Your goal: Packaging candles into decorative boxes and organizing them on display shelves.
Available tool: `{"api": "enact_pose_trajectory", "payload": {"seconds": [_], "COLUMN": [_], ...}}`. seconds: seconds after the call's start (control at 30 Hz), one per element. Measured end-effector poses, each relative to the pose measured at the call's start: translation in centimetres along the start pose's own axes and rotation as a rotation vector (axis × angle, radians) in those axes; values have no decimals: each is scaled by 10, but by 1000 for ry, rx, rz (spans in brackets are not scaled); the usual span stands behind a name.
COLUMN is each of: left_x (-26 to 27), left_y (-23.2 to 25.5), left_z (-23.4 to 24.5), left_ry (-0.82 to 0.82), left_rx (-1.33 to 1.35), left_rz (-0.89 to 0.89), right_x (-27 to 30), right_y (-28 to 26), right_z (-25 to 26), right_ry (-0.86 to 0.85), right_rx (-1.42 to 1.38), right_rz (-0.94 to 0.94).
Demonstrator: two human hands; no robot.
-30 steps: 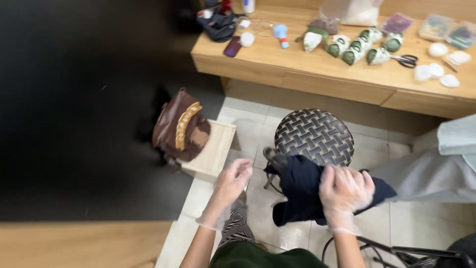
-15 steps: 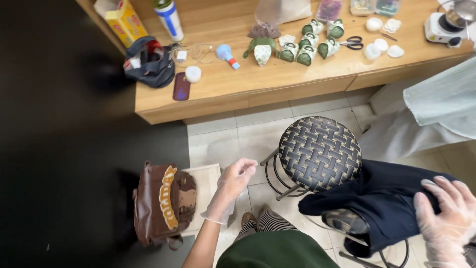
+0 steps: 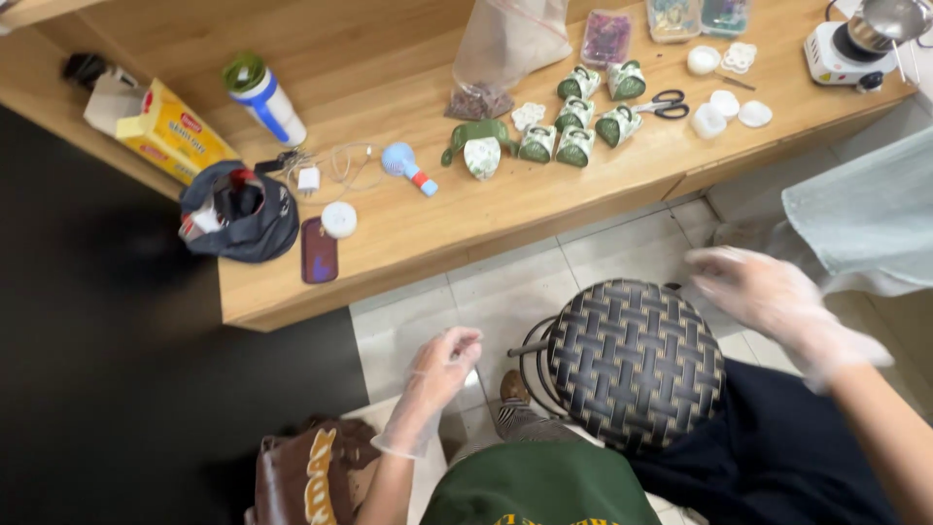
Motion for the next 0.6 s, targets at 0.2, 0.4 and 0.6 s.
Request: {"api": "enact_pose_trajectory", "payload": {"seconds": [0.2,0.4,0.6], "left_x": [-54,-117,-212], "left_y": [4,-4,50], "left_z": [27,33,46], "left_ry": [27,26,-167], "left_rx": [-93,-93,-118], "left_rz": [52,30,42], "right_x": [-193,-357,-397], "right_y": [-74,-73,-83], "right_z": [-24,-70,-98], "right_ry": [-5,322,27], "right_rx": [55,-166,-61], "right_rz": [76,121,-106]}}
Point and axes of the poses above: each hand's wrist, its own x-axis away from the middle knuckle, its own z-axis out of the back of the hand, y = z × x, the point moved 10 cm from there along -x, towards the middle knuckle, and after that the axes turned 4 degrees about -y, right-handed, at the moved point
